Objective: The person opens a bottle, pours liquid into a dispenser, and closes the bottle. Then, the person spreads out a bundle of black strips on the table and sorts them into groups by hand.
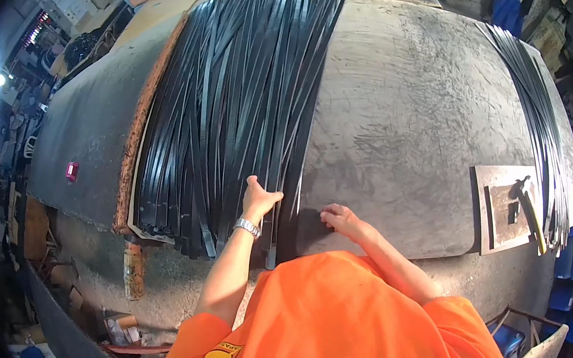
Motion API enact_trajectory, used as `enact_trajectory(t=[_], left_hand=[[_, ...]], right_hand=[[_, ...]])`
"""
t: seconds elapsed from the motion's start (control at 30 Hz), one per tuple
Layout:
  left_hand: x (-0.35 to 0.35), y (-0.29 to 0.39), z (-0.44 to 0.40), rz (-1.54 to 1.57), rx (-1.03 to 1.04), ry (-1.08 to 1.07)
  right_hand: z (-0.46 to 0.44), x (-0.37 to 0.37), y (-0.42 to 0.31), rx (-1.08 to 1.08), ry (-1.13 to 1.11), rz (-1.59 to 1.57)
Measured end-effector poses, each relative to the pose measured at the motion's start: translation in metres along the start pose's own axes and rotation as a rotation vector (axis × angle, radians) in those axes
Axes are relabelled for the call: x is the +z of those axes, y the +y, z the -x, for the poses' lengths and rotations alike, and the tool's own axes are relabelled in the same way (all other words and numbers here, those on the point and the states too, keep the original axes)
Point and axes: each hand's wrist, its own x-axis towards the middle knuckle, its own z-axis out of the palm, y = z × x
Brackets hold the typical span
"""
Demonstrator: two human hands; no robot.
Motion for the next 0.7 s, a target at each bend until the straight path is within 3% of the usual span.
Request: enact_trajectory(t=[0.17,0.4,0.7], left_hand=[[-0.002,0.012,0.007,0.053,-0.062,-0.030],[0.020,0.026,0.005,-0.156,-0.003,0.118],[0.010,0.032,-0.006,-0.147,-0.037,0.029]], right_hand=[[-0.007,-0.005,0.000,-0.013,-0.011,-0.005],[-0.014,0.005,-0.009,-0.036,-0.045,0.019],[-0.008,0.008,0.010,-0.020,0.034,-0.041]])
